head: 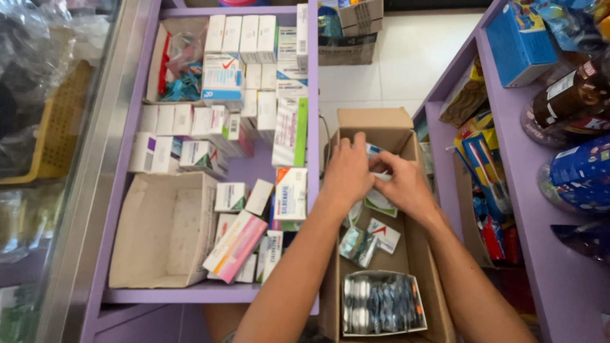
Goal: The person is organizing medicine boxes and blister packs. They pick up various small boxes from a cardboard box, open them to reveal blister packs, and place them into a purple drawer. The person also handles blister packs directly, moving them between the box and the drawer.
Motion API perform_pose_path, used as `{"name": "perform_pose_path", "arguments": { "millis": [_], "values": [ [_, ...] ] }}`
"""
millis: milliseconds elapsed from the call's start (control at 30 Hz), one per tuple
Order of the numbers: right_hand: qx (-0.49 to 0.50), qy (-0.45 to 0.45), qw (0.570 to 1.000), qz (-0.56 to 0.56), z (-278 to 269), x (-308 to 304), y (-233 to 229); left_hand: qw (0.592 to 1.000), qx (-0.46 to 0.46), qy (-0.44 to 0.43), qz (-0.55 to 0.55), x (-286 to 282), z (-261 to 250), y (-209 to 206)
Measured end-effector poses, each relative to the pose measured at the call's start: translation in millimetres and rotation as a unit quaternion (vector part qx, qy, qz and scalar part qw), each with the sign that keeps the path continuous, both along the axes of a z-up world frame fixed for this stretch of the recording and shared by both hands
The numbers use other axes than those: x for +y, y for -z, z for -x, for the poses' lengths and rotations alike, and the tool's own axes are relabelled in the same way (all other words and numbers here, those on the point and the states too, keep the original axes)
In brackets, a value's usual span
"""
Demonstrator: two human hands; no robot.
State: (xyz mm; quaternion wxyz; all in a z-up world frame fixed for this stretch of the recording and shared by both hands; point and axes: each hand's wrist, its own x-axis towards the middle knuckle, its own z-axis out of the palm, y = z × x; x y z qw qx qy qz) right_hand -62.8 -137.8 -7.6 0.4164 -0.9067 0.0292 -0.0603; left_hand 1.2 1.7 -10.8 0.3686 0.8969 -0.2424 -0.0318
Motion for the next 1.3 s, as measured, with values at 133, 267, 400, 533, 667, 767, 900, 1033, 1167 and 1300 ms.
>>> {"name": "perform_pose_path", "arguments": {
  "millis": [133,267,400,533,667,767,900,1033,1167,1300],
  "values": [
    [0.013,-0.006,0.999,0.044,-1,3,-7,0.999,-0.033,0.015,-0.006,1,1,2],
    [0.031,-0.027,0.997,0.061,-1,1,-1,1.000,-0.001,-0.003,-0.026,1,3,-4],
    [0.028,-0.055,0.993,0.099,-1,2,9,0.999,0.007,0.000,-0.042,1,2,-8],
    [-0.010,-0.078,0.988,0.135,-3,3,19,0.999,0.002,-0.002,-0.038,2,1,-6],
    [-0.070,-0.057,0.991,0.097,-5,3,11,0.999,-0.002,-0.009,-0.044,1,-1,3],
    [-0.027,-0.039,0.997,0.055,2,2,2,0.998,0.001,0.002,-0.060,2,0,6],
    [0.111,-0.128,0.984,0.061,21,4,-24,0.992,0.023,0.049,-0.112,5,-2,11],
    [0.218,-0.247,0.940,0.084,54,17,-61,0.974,0.055,0.109,-0.189,7,3,6],
    [0.264,-0.349,0.867,0.240,68,34,-66,0.942,0.126,0.191,-0.246,7,6,-16],
    [0.309,-0.368,0.828,0.288,68,49,-64,0.939,0.123,0.188,-0.261,-2,5,10]
  ]
}}
